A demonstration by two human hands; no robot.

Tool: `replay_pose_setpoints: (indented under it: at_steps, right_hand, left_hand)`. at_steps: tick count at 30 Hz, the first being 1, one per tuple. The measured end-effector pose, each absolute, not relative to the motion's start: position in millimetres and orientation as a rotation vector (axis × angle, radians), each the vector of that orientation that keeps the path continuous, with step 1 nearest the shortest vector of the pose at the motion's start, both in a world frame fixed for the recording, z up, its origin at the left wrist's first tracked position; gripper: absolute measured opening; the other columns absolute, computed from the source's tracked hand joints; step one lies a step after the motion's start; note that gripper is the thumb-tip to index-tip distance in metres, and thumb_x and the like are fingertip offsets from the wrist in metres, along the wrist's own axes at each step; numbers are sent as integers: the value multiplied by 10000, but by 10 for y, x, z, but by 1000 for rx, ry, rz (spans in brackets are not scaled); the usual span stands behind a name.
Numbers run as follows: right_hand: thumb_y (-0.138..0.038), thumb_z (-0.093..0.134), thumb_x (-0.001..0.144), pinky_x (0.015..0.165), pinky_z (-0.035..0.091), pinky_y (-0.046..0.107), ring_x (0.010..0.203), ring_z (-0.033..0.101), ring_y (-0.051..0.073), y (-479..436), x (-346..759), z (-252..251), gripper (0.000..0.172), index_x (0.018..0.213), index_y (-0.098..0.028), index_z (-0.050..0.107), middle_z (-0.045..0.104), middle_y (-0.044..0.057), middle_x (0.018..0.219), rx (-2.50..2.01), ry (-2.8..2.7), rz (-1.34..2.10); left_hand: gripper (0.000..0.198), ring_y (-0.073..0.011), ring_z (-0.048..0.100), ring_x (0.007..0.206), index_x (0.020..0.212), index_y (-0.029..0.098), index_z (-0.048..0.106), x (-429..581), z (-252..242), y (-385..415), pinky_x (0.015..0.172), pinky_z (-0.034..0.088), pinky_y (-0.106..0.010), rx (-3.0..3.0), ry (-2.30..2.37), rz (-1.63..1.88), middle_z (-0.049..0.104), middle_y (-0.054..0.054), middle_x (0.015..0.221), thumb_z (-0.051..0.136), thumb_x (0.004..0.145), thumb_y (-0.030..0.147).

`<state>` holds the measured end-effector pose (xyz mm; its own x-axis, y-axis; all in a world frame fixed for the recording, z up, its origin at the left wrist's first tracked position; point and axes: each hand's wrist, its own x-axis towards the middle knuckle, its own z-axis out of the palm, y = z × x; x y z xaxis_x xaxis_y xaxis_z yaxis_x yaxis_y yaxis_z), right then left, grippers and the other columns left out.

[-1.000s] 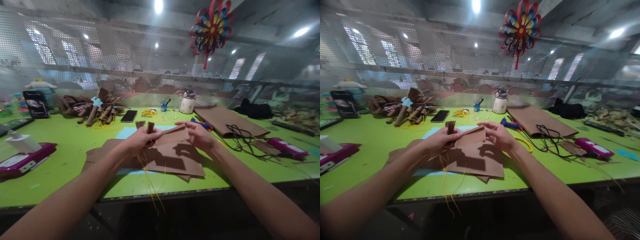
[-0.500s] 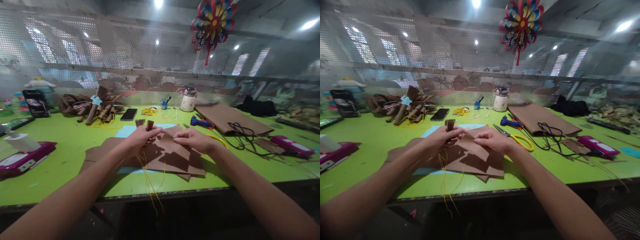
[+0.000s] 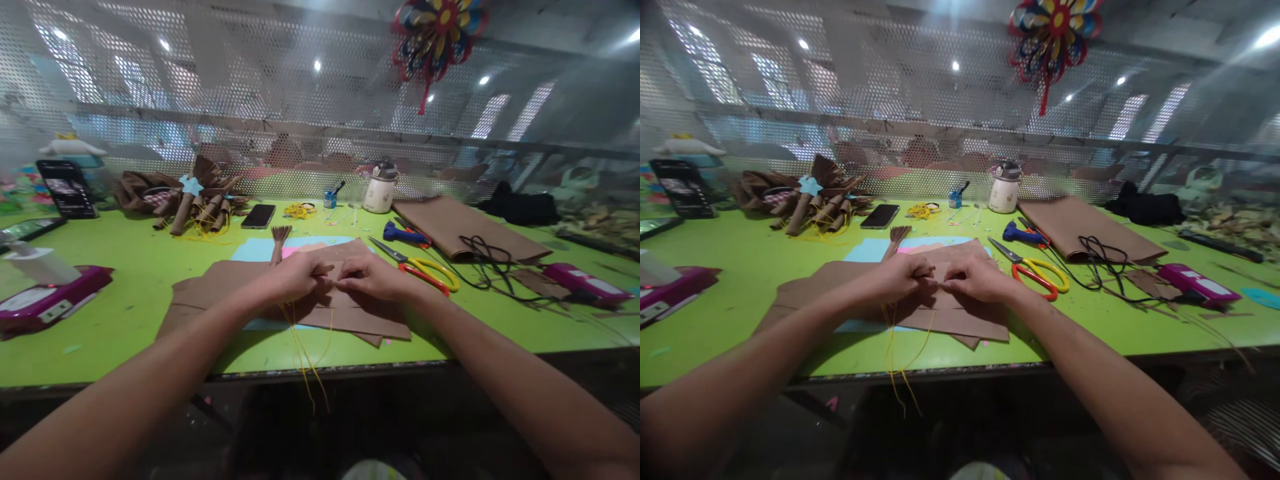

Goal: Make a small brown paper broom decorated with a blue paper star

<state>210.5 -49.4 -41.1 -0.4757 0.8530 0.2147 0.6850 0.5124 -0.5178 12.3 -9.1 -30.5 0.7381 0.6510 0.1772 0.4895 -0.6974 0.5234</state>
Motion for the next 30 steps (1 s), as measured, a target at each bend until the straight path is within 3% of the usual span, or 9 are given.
replay_pose_setpoints:
  at_steps: [8, 16, 30]
  right_hand:
    - [-225, 551, 795, 657, 425, 251, 688, 563, 135, -431, 2152, -457, 164, 813, -145, 693, 665, 54, 765, -1198, -2380, 476]
    - [-203, 542, 796, 627, 381, 252, 686, 547, 137, -433, 2142, -533, 165, 858, -177, 692, 666, 42, 772, -1233, -2418, 308]
    - [-169, 486, 783, 569, 321, 266, 648, 519, 158, -616, 2205, -327, 144, 697, -166, 601, 621, 68, 751, -1359, -2721, -96]
  left_hand:
    - [208, -120, 447, 520, 550, 166, 530, 100, -370, -54, 528, 309, -244, 2526, 847, 489, 495, 3, 529, 530, 733, 263]
    - [212, -154, 507, 669, 687, 166, 660, 168, -340, -90, 652, 341, -265, 2811, 765, 449, 589, -55, 716, 470, 767, 215]
    - [144, -185, 521, 710, 715, 147, 605, 122, -348, -131, 666, 337, -306, 3162, 755, 285, 579, -75, 749, 469, 754, 169]
